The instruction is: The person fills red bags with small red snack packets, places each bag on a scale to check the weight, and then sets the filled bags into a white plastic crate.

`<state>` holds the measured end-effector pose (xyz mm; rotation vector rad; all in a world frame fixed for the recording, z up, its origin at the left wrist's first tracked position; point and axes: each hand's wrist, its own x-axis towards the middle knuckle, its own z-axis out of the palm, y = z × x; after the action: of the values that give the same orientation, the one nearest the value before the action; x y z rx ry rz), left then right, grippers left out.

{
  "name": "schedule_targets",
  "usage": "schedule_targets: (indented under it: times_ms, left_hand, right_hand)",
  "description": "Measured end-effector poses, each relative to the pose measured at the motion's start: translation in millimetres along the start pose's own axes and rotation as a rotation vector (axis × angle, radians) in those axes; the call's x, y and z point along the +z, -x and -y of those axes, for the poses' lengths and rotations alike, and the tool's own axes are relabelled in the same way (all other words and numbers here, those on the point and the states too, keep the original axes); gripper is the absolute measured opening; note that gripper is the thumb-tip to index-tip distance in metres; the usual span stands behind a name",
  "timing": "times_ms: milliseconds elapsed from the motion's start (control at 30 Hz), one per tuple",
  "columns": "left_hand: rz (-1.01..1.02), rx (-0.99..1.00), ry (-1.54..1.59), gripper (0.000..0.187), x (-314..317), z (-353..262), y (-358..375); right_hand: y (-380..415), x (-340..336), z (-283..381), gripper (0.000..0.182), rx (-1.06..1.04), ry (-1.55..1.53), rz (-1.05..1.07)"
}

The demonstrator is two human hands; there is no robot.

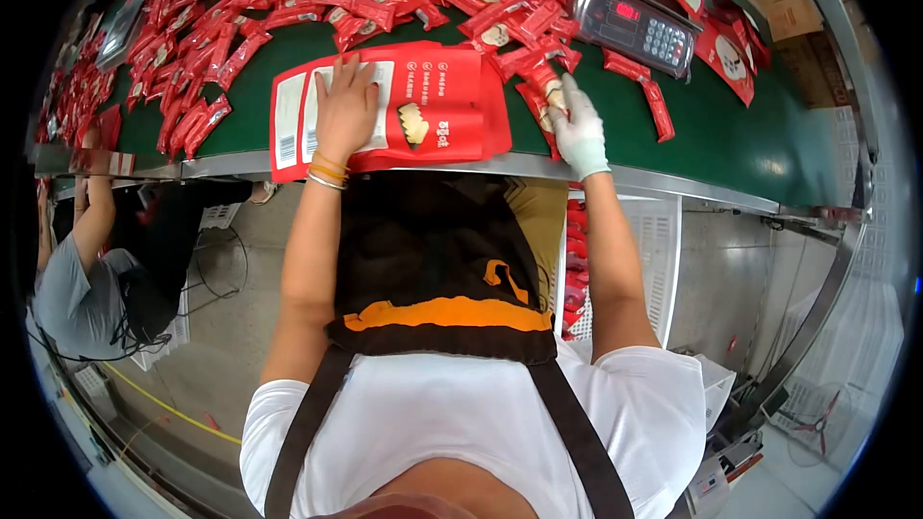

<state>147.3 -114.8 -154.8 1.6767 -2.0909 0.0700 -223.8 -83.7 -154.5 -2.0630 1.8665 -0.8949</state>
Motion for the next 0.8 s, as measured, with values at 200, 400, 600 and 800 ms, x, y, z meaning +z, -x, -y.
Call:
schedule_targets:
  times_ms: [200, 400, 600, 800]
  left_hand:
    - [0.009, 0.003, 0.117, 0.045, 4, 6, 1]
    - [0.04, 0.046, 0.05, 0.048, -3, 3, 2]
    - [0.044, 0.028, 0.083, 0.05, -4, 3, 3]
    - [0.036, 0.04, 0.074, 0.051, -6, 1, 5]
  right_hand:
    - [40, -14, 26, 0.054, 0.115, 0.257, 0.059]
    - [54, -14, 32, 0.06, 0.064, 0.206, 0.064]
    - [44, -20, 58, 0.062, 0.19, -0.461, 0.304]
    - [-1, -1, 83, 0.061, 0.578, -1.411, 0.643]
